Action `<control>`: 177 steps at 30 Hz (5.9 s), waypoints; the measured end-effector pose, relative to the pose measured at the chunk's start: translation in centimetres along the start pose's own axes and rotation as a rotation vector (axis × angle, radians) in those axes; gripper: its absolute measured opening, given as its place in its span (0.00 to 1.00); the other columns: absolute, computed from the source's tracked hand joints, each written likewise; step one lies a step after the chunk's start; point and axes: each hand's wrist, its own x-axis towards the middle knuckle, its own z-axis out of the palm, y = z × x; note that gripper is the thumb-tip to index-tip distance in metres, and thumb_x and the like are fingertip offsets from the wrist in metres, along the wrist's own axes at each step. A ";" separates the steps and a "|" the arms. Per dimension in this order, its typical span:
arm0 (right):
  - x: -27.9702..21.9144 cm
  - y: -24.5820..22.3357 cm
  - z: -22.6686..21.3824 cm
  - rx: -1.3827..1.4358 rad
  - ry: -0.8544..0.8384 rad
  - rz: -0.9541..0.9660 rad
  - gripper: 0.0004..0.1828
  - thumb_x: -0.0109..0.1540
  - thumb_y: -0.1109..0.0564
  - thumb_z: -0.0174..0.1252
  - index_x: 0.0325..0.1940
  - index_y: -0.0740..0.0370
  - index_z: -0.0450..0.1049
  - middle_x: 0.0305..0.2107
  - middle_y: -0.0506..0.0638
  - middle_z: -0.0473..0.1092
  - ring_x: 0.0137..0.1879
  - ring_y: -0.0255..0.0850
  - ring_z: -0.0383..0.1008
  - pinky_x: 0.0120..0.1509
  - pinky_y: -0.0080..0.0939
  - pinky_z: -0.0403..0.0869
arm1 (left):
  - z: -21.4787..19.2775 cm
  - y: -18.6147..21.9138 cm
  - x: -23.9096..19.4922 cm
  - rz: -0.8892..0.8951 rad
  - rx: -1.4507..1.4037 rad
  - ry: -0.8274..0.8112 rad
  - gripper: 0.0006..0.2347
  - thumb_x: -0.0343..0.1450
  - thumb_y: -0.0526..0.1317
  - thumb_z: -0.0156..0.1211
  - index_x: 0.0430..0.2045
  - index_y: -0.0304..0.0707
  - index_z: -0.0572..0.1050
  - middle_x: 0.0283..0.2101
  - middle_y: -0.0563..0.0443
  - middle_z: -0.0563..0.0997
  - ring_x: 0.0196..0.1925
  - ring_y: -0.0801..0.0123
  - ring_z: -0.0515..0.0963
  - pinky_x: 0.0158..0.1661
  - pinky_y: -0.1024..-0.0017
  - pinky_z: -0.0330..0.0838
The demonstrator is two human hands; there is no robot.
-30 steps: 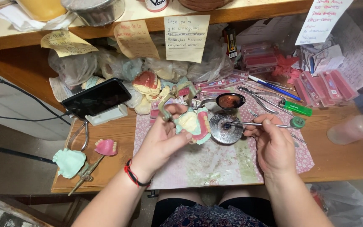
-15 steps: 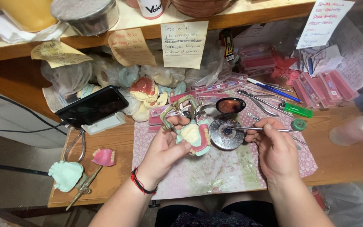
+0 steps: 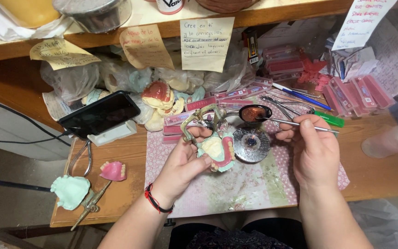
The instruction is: The person holds a dental prosthesis in a metal holder and uses a fine brush to apply a substance to the pink gum area. They repeatedly dip the brush into a small container and continue applying the material to the prosthesis surface.
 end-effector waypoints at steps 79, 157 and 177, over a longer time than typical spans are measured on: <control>-2.6 0.0 0.2 0.007 0.038 0.125 0.11 0.70 0.50 0.55 0.45 0.60 0.70 0.28 0.62 0.74 0.25 0.47 0.76 0.32 0.37 0.77 | 1.5 3.3 -0.4 -0.244 0.331 -0.033 0.23 0.66 0.36 0.55 0.57 0.49 0.62 0.63 0.48 0.68 0.36 0.73 0.79 0.27 0.78 0.79; -7.5 -3.4 4.2 0.139 -0.519 0.020 0.10 0.69 0.54 0.53 0.42 0.65 0.69 0.31 0.65 0.75 0.33 0.53 0.81 0.45 0.50 0.79 | 1.4 3.5 -0.8 -0.232 0.349 -0.083 0.25 0.65 0.36 0.55 0.59 0.44 0.61 0.54 0.43 0.72 0.37 0.72 0.75 0.27 0.76 0.78; 0.5 -1.7 1.6 -0.021 0.024 0.130 0.14 0.72 0.47 0.56 0.49 0.61 0.70 0.35 0.66 0.77 0.31 0.46 0.80 0.41 0.34 0.80 | 1.4 3.3 -3.9 -0.107 0.232 0.026 0.24 0.72 0.39 0.59 0.61 0.36 0.58 0.43 0.45 0.76 0.30 0.68 0.81 0.31 0.74 0.78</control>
